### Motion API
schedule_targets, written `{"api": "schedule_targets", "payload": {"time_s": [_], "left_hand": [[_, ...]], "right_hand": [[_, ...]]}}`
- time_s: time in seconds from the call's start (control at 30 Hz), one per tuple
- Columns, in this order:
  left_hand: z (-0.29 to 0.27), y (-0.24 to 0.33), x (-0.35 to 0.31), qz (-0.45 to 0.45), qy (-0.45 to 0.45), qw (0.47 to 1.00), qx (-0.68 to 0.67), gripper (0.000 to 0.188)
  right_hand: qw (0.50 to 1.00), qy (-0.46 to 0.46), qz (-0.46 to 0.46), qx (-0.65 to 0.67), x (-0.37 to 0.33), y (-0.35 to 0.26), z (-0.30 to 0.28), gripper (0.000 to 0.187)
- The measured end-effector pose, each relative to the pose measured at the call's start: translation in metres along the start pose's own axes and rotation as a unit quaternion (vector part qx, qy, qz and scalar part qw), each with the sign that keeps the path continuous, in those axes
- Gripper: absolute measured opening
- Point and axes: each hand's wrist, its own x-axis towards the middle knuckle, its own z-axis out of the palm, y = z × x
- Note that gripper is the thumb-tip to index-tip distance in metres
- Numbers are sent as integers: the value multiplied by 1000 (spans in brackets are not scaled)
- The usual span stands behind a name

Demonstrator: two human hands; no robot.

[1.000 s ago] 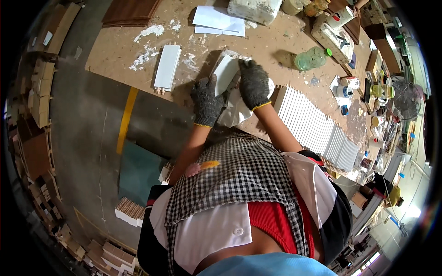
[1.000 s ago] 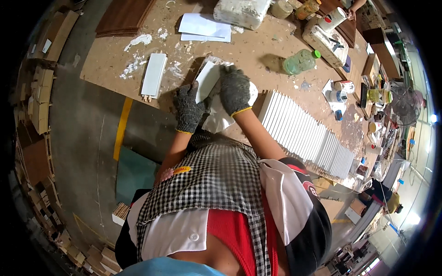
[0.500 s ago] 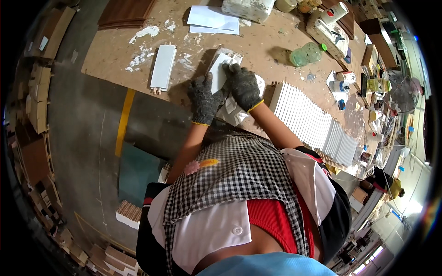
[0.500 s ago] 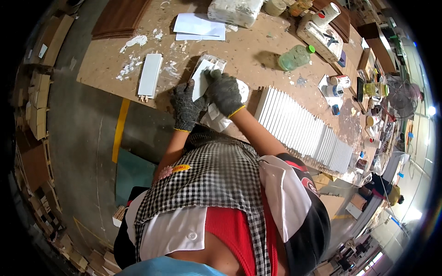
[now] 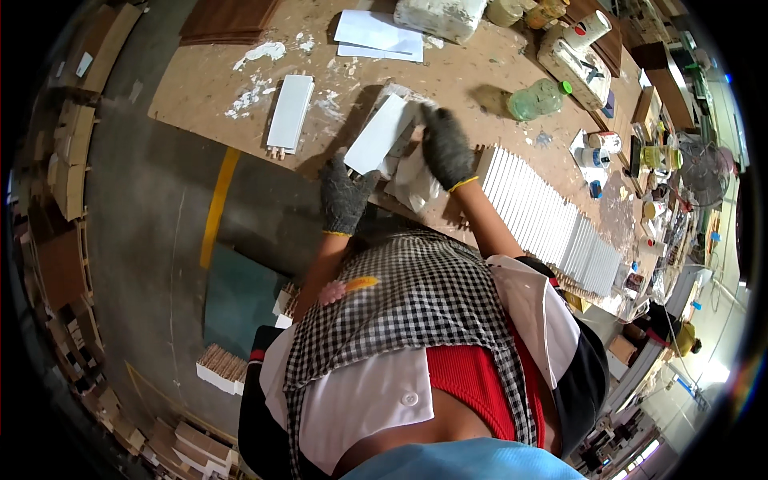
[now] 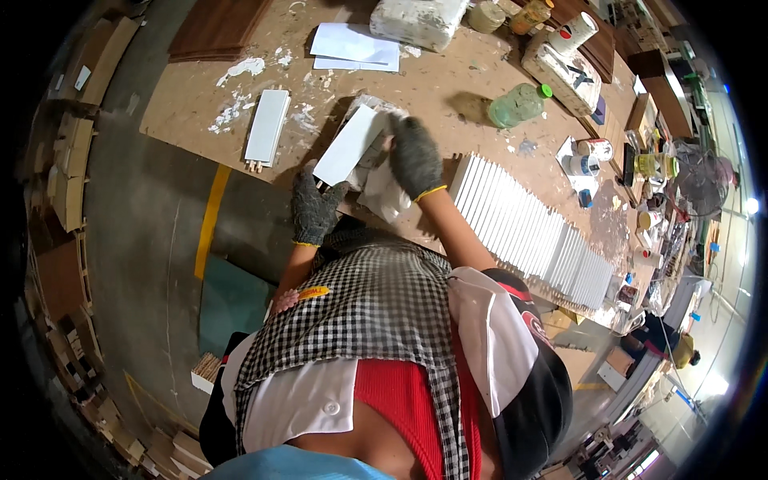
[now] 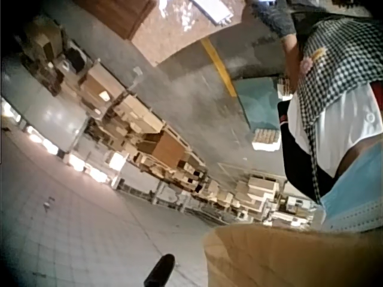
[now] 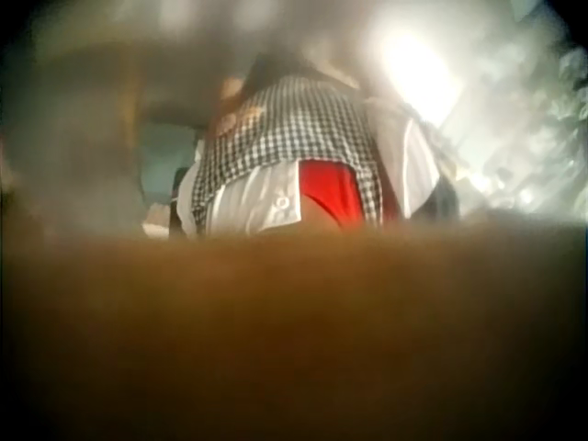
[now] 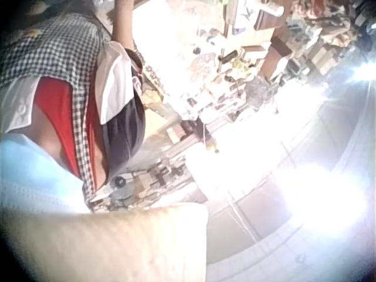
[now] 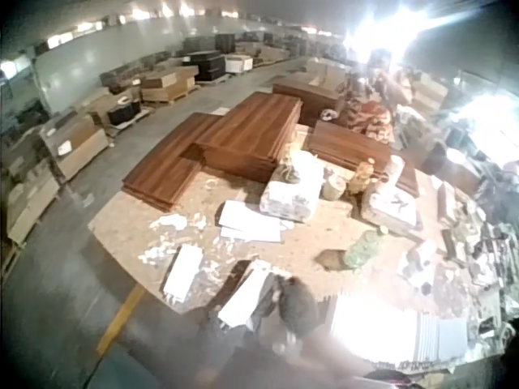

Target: The person wipes white wooden panels with a cloth one at a time and stacks them on the workbench.

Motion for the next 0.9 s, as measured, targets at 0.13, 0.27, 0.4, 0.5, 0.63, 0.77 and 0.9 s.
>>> {"api": "schedule_targets", "payload": {"time_s": [0.13, 0.27, 0.4, 0.5, 0.63, 0.77, 0.9], "left_hand": [[5, -9, 0, -8, 77, 985, -156, 71], [5, -12, 6, 11, 60, 982, -177, 71], [12, -24, 4, -25, 43, 973, -225, 71], [6, -15, 11, -73, 24, 931, -357, 68], [2, -11, 13, -178, 4, 887, -426, 60], [23, -20, 17, -188, 53, 736, -648, 44], [2, 4, 4, -25, 70, 953, -293, 34]], "right_hand": [[990, 46, -132, -18, 13, -34, -12, 50], [954, 4, -296, -46, 9, -42, 33, 43], [994, 2, -73, -80, 66, 44, 28, 37], [985, 126, -30, 112, 73, 53, -8, 36], [967, 41, -55, 244, 36, -47, -48, 36], [972, -75, -187, 117, 1, -83, -2, 38], [981, 41, -108, 158, 15, -3, 9, 37]]}}
